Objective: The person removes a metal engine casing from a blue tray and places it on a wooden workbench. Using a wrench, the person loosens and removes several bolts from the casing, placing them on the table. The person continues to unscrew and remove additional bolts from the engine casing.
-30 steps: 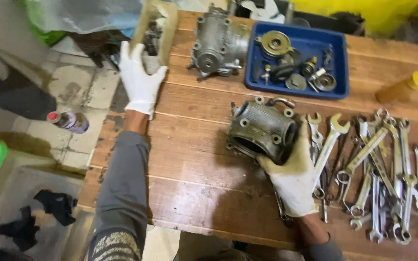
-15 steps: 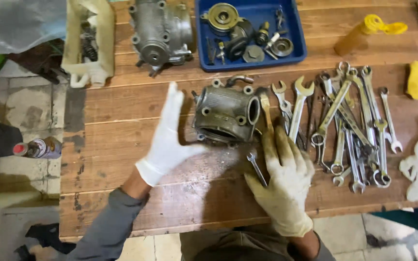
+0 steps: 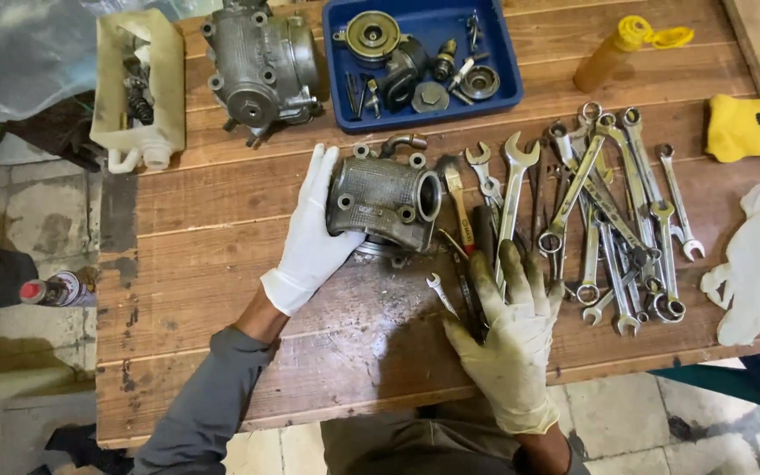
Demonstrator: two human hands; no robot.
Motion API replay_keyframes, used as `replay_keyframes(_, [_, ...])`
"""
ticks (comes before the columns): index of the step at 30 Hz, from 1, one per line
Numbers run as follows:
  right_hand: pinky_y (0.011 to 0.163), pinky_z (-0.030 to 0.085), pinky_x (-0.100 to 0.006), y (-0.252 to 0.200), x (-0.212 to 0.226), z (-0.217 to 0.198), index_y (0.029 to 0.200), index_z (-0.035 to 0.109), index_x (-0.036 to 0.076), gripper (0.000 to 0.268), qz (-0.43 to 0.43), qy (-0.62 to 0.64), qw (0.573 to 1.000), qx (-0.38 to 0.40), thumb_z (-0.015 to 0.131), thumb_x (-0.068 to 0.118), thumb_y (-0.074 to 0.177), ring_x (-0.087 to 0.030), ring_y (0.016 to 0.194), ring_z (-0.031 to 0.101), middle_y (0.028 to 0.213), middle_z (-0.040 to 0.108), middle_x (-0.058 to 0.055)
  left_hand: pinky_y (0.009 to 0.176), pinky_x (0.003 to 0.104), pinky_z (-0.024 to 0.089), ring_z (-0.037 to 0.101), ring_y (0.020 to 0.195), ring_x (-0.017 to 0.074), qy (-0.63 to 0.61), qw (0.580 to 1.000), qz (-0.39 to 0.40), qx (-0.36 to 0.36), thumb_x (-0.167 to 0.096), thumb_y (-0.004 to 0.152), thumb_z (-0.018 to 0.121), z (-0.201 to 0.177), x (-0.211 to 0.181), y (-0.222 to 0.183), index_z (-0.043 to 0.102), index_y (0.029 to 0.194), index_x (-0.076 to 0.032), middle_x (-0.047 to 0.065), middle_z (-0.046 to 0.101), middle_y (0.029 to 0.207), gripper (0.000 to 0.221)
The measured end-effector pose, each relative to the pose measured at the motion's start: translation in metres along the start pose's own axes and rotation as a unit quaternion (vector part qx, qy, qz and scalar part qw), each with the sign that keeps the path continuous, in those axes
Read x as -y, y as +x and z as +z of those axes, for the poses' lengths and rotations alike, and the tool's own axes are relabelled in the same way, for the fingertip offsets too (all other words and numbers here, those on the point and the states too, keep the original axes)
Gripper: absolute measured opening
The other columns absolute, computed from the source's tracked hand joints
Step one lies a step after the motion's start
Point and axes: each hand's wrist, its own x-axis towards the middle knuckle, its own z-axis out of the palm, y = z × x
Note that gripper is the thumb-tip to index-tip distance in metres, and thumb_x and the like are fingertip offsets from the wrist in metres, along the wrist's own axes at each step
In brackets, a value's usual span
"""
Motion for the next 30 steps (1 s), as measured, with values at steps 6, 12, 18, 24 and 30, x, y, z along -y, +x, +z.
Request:
replay_keyframes(6, [0.122, 0.022, -0.072, 0.006, 0.005, 0.001, 0.156, 0.045, 0.024, 0.089, -0.005, 0.025, 1.000, -0.011, 0.080, 0.043, 0.077, -0.042, 0.153, 0.035, 0.162, 0.044, -0.012, 0.133, 0.051, 0.017, 0.021, 0.161, 0.0378, -0.038, 0.997, 0.023, -0.057, 0.006, 0.074, 0.068, 0.020, 0.005, 0.004, 0.031, 0.161, -0.015, 0.019, 0.026, 0.170, 0.097])
replay_keyframes(12, [0.121, 0.034, -0.066, 0.022, 0.016, -0.004, 0.161, 0.032, 0.013, 0.099, -0.047, 0.071, 0.996, 0.016, 0.085, 0.038, 0.081, -0.051, 0.149, 0.034, 0.162, 0.040, -0.022, 0.127, 0.046, 0.022, 0.009, 0.162, 0.0370, -0.064, 0.995, -0.038, -0.063, 0.009, 0.071, 0.076, 0.024, 0.002, 0.004, 0.034, 0.161, -0.022, 0.019, 0.033, 0.169, 0.104])
replay_keyframes(18, [0.119, 0.024, -0.064, 0.110, 0.053, -0.050, 0.162, 0.018, 0.009, 0.122, 0.058, 0.140, 0.969, 0.193, 0.094, 0.018, 0.066, -0.034, 0.157, 0.021, 0.170, 0.024, -0.013, 0.121, 0.038, 0.032, 0.016, 0.161, 0.0349, -0.059, 0.992, -0.049, -0.101, 0.003, 0.075, 0.075, 0.032, 0.010, 0.004, 0.039, 0.158, -0.025, 0.031, 0.036, 0.164, 0.095])
replay_keyframes(24, [0.127, 0.020, -0.045, 0.152, 0.056, -0.014, 0.159, 0.019, -0.005, 0.131, -0.153, 0.170, 0.958, 0.175, 0.097, 0.025, 0.058, -0.041, 0.156, 0.020, 0.164, 0.023, -0.032, 0.113, 0.035, 0.039, 0.020, 0.160, 0.0336, -0.042, 0.993, -0.064, -0.087, -0.008, 0.070, 0.082, 0.029, 0.015, 0.003, 0.036, 0.159, -0.031, 0.032, 0.031, 0.166, 0.103])
replay_keyframes(30, [0.119, 0.026, -0.061, 0.171, 0.083, 0.004, 0.161, 0.033, 0.016, 0.123, -0.153, -0.153, 0.945, 0.246, 0.086, 0.051, 0.056, -0.033, 0.152, 0.027, 0.156, 0.042, -0.008, 0.129, 0.053, 0.016, 0.014, 0.155, 0.0456, -0.172, 0.984, -0.014, -0.045, -0.009, 0.069, 0.088, 0.009, 0.019, 0.004, 0.031, 0.165, -0.028, 0.030, 0.022, 0.169, 0.114])
